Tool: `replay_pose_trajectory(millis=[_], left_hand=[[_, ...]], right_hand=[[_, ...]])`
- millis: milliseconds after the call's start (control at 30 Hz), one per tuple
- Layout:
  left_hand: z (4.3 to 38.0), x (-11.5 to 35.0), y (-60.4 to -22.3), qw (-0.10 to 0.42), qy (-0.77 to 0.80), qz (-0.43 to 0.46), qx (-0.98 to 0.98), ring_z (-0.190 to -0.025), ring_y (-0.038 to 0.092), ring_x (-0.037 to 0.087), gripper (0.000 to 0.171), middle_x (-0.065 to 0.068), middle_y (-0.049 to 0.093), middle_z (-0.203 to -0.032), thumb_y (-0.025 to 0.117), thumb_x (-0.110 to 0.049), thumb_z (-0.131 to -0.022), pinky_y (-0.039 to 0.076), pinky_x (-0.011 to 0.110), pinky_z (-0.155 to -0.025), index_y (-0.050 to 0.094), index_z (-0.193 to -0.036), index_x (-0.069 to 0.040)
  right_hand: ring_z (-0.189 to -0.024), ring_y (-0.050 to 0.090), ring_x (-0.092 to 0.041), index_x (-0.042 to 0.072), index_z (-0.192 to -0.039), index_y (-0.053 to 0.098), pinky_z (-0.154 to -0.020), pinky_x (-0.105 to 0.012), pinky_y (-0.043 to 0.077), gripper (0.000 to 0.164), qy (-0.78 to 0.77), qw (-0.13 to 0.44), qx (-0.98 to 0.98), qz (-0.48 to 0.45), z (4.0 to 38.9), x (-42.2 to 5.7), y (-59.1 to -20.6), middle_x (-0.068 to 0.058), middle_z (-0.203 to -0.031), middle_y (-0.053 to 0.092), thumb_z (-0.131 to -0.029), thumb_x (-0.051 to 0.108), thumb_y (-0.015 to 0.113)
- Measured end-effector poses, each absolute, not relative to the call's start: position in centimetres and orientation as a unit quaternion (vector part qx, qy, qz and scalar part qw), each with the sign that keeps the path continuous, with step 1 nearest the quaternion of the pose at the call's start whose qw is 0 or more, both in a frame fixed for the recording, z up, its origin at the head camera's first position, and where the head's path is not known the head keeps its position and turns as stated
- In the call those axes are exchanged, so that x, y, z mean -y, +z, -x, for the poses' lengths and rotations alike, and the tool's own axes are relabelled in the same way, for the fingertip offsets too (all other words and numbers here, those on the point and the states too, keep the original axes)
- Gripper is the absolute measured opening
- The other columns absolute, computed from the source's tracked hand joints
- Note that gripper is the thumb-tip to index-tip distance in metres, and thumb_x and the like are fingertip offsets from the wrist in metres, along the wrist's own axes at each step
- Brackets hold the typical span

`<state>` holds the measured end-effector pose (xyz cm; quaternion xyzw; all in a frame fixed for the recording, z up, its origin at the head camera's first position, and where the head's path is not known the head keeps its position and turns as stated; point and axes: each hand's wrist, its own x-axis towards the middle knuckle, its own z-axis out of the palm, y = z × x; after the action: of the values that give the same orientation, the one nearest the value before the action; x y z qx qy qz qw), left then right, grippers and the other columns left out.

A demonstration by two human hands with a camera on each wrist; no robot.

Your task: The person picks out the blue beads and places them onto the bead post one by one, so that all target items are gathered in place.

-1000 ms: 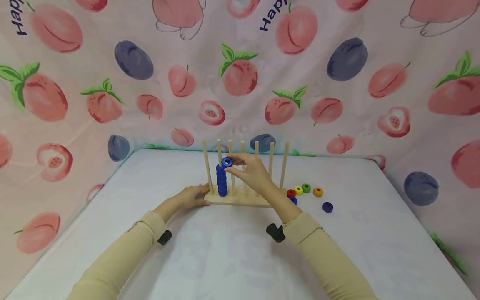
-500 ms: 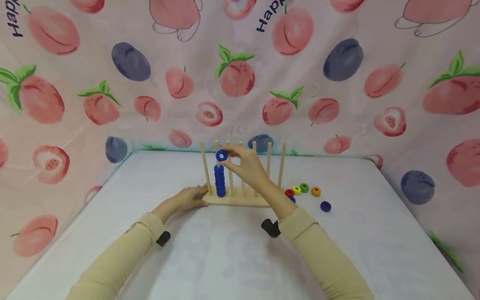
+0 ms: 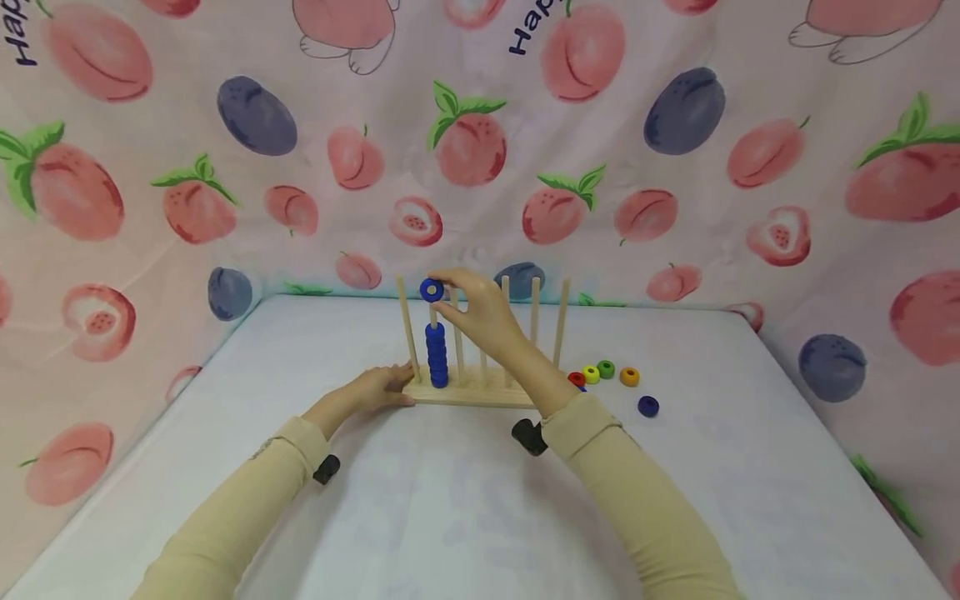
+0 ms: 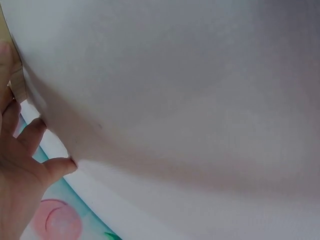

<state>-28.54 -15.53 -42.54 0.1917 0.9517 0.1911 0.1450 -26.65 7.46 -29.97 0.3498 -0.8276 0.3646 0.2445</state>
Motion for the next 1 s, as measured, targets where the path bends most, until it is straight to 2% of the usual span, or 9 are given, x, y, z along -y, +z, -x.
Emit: replay_pose_trajectory(millis=[67, 200, 567, 1000], left_hand=[[28.5, 15.8, -42.7, 0.144, 0.195, -0.191, -0.951, -0.139, 0.027, 0.043, 0.067, 0.010, 0.026, -0.154, 0.062, -0.035, -0.089, 0.015, 0.067, -0.110, 0.034, -0.145, -0.011], [28.5, 15.9, -42.9, 0.141, 0.202, -0.194, -0.949, -0.140, 0.025, 0.041, 0.068, 0.009, 0.025, -0.154, 0.062, -0.035, -0.089, 0.013, 0.068, -0.110, 0.033, -0.146, -0.011], [28.7, 15.9, -42.8, 0.135, 0.180, -0.206, -0.952, -0.138, 0.028, 0.044, 0.068, 0.014, 0.027, -0.153, 0.062, -0.035, -0.090, 0.018, 0.068, -0.109, 0.034, -0.145, -0.008], [28.9, 15.9, -42.8, 0.132, 0.182, -0.214, -0.951, -0.137, 0.030, 0.043, 0.066, 0.013, 0.028, -0.152, 0.063, -0.034, -0.090, 0.021, 0.065, -0.109, 0.036, -0.143, -0.007]], right_hand=[[-0.105, 0.062, -0.026, 0.001, -0.119, 0.062, -0.095, -0.045, 0.048, 0.038, 0.358, 0.249, 0.828, -0.353, 26.9, -7.1, -29.9, -0.014, -0.116, 0.066, -0.083, 0.008, 0.071], [-0.104, 0.063, -0.028, -0.002, -0.118, 0.062, -0.093, -0.040, 0.051, 0.038, 0.350, 0.261, 0.828, -0.352, 27.3, -6.5, -29.5, -0.016, -0.116, 0.067, -0.082, 0.007, 0.071], [-0.105, 0.061, -0.030, -0.004, -0.119, 0.061, -0.093, -0.039, 0.050, 0.038, 0.358, 0.250, 0.833, -0.340, 28.4, -5.9, -28.5, -0.018, -0.114, 0.066, -0.083, 0.006, 0.070], [-0.104, 0.064, -0.029, -0.005, -0.122, 0.058, -0.093, -0.035, 0.052, 0.039, 0.371, 0.186, 0.850, -0.326, 30.0, -6.0, -28.4, -0.020, -0.114, 0.065, -0.087, 0.010, 0.067]])
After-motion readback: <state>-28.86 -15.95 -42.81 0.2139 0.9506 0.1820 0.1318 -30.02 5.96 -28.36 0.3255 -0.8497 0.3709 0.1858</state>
